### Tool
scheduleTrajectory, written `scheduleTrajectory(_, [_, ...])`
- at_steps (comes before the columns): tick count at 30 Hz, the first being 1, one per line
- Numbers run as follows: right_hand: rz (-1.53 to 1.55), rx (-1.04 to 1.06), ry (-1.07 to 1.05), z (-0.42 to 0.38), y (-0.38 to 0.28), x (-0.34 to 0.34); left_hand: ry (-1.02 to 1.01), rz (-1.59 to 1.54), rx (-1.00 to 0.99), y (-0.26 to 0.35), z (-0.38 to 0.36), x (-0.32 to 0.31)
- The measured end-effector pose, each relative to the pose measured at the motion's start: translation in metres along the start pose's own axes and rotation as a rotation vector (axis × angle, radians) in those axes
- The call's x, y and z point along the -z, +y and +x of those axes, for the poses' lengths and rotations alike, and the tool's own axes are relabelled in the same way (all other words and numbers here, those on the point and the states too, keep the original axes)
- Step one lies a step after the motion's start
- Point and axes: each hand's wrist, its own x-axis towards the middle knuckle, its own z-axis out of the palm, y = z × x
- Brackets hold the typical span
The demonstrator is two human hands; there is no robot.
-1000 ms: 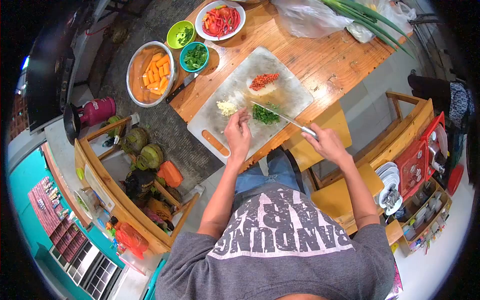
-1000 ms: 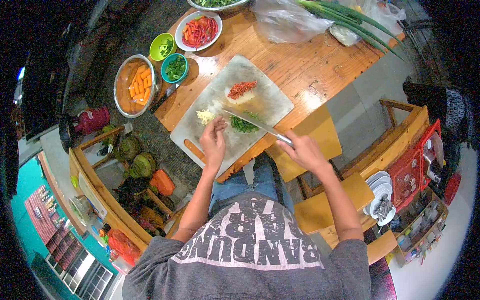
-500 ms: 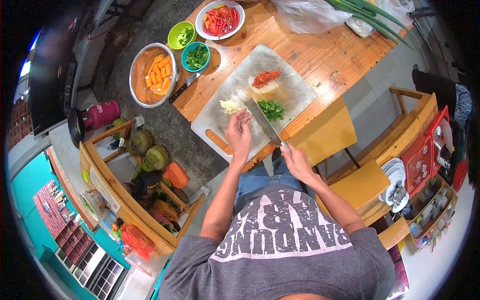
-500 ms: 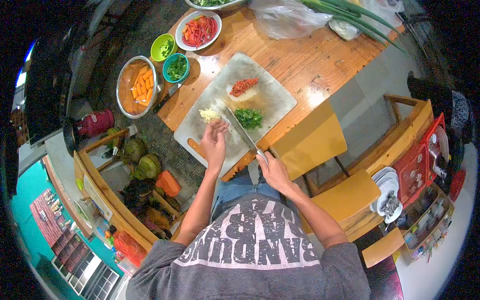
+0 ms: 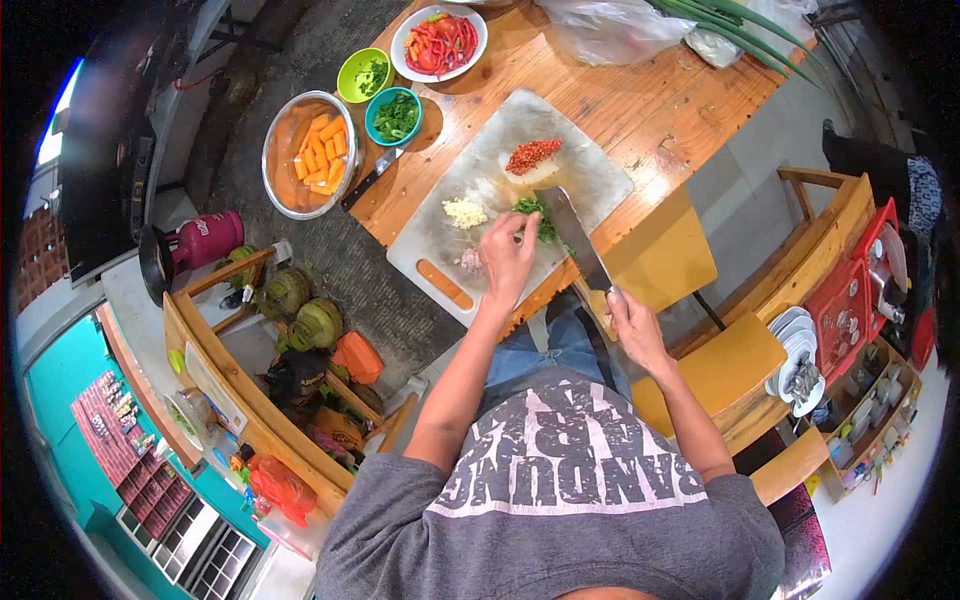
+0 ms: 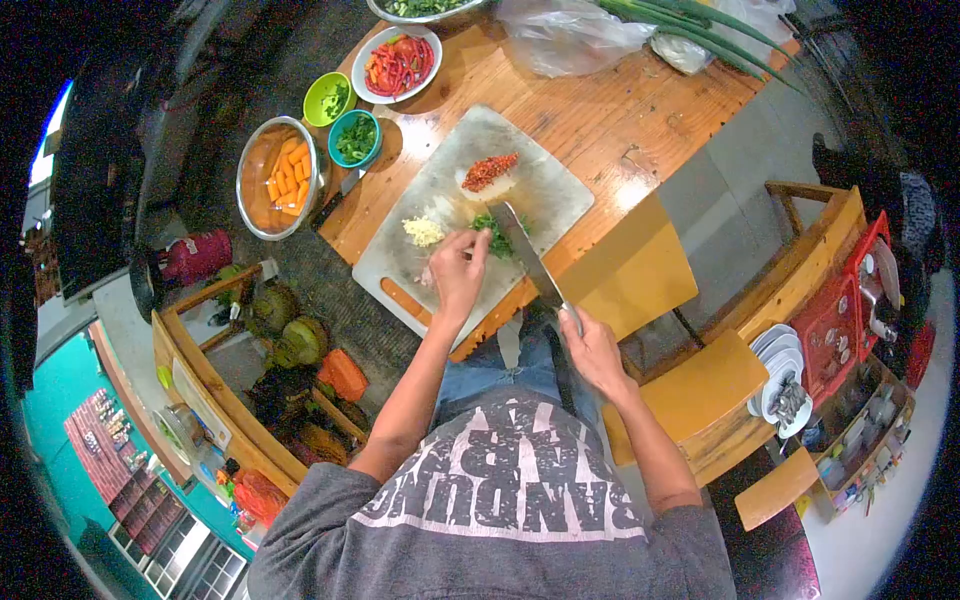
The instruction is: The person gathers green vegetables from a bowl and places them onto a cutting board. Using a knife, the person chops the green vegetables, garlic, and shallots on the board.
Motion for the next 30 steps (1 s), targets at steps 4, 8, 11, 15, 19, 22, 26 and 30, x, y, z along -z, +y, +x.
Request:
scheduleTrajectory(4, [-0.179,0.127,0.038,0.011,0.001,0.012,0.085,0.044,-0.101,-0.014,0.006,-0.003])
scheduleTrajectory(8, [-0.206,0.139,0.038,0.019,-0.031,0.006,0.115,-0.067,-0.038,-0.023,0.022,0.014])
scheduleTrajectory(11, [-0.206,0.182,0.064,0.026,-0.040,-0.013,0.205,-0.054,-0.114,-0.016,0.039,0.032])
scheduleTrajectory(15, [-0.288,0.254,0.098,0.039,-0.040,-0.031,0.289,-0.011,-0.183,-0.013,0.082,0.047])
scheduleTrajectory(19, [-0.323,0.240,0.123,0.044,-0.036,-0.045,0.135,0.035,-0.273,-0.011,0.126,0.022])
scheduleTrajectory(22, [-0.373,0.233,0.172,0.044,-0.044,-0.052,0.046,0.162,-0.317,-0.021,0.148,0.001])
scheduleTrajectory(26, [-0.476,0.222,0.159,0.049,-0.052,-0.042,0.006,0.230,-0.355,-0.026,0.159,-0.015])
scheduleTrajectory(30, [-0.587,0.263,0.173,0.053,-0.062,-0.036,-0.004,0.227,-0.345,-0.030,0.163,-0.011])
